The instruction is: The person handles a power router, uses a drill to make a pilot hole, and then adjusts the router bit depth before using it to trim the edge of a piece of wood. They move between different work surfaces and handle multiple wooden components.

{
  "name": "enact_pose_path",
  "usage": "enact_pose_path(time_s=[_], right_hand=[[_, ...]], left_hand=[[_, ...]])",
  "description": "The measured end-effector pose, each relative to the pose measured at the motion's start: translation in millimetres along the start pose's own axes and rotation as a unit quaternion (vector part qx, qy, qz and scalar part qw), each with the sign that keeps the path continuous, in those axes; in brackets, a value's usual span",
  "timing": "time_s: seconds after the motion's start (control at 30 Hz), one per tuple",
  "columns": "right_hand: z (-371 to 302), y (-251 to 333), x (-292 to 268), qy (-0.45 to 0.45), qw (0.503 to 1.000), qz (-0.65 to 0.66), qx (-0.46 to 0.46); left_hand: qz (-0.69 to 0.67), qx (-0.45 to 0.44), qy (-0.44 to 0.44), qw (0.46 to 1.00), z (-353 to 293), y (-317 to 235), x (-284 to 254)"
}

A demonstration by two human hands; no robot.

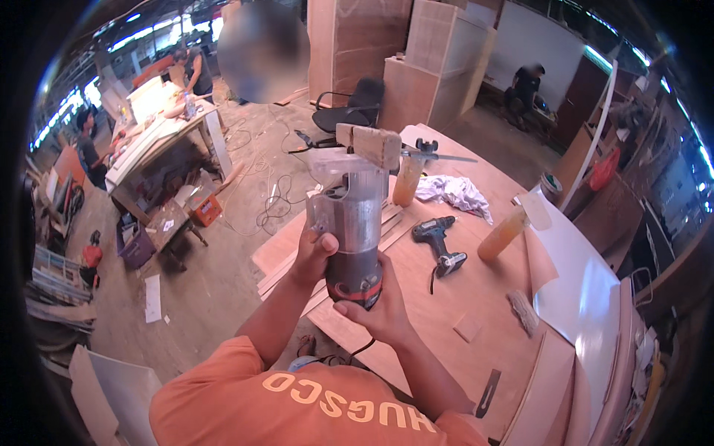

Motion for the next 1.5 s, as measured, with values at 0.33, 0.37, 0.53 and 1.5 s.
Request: enact_pose_path(time_s=[0.33,0.37,0.53,1.5], right_hand=[[-13.5,4.1,-23.7,-0.132,0.988,-0.024,-0.071],[-14.0,0.6,-24.0,-0.14,0.986,-0.038,-0.079],[-27.2,-6.0,-26.1,-0.181,0.978,-0.066,-0.077],[-36.3,-20.7,-36.4,-0.174,0.98,-0.049,-0.088]], left_hand=[[0.183,0.001,0.005,0.983,40.7,-28.0,6.2],[0.164,-0.024,-0.003,0.986,47.5,-32.0,20.3],[0.098,-0.152,0.048,0.982,59.8,-33.3,54.4],[-0.017,-0.065,0.047,0.997,-18.6,24.8,41.4]])
Point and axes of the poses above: each hand's wrist, its own z-axis towards the middle knuckle, its own x-axis out of the palm, y = z × x, the point moved 4 cm from there along z, towards the middle knuckle, and after that the axes turned 9 degrees about x, right-handed, at the moved point
